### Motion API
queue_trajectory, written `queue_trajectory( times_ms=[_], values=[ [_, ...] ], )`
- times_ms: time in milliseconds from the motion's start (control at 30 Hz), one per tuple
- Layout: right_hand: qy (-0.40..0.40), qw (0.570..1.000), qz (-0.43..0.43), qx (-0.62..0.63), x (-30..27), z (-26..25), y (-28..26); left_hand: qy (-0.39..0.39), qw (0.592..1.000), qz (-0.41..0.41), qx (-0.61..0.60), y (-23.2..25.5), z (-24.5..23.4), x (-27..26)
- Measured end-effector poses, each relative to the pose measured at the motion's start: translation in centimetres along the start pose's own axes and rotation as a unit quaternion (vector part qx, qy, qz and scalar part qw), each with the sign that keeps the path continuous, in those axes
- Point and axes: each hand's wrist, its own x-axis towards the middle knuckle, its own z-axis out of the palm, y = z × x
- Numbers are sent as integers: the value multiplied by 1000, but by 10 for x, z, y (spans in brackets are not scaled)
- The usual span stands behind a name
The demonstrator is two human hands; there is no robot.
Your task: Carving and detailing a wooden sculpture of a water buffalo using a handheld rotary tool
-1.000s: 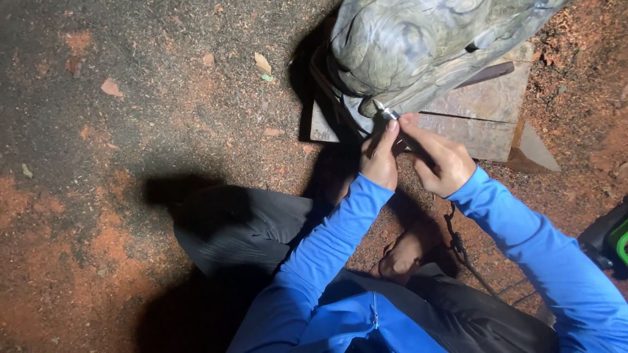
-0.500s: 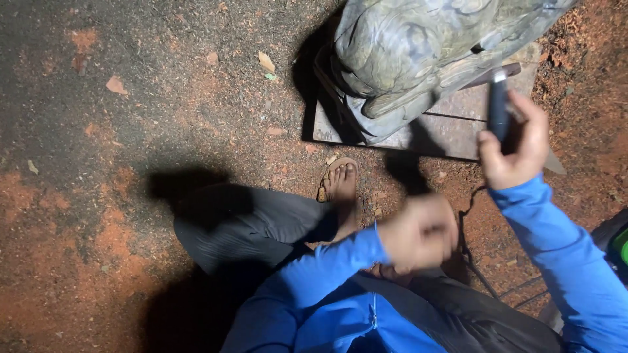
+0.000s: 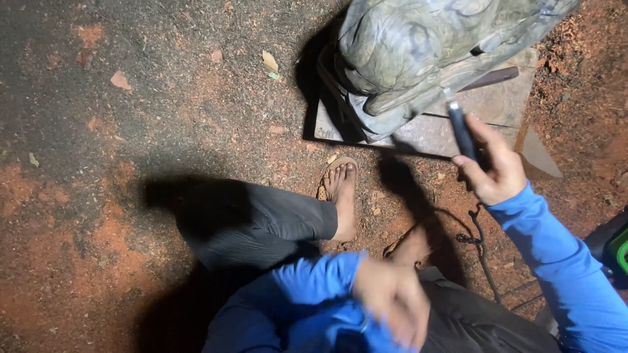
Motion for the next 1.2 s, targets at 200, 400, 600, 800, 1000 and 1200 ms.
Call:
queue_trajectory(
  times_ms=[200, 400, 600, 800, 1000, 1200],
  values=[
    [-55, 995, -31, -73, 5, 15, -18, 755, 619, 172, -133, -27, -101, 47],
    [-131, 987, -7, -92, 34, 32, -59, 773, 581, 233, -105, -48, -143, 34],
    [-134, 988, -15, -76, 46, 39, -47, 777, 566, 255, -106, 18, -126, 46],
    [-104, 989, -25, -97, 38, 46, -36, 776, 557, 274, -114, 19, -129, 44],
    [-134, 985, 5, -104, 43, 44, -41, 766, 561, 277, -149, 5, -138, 39],
    [-128, 986, 0, -112, 45, 45, -50, 753, 566, 289, -170, 10, -136, 38]
  ],
)
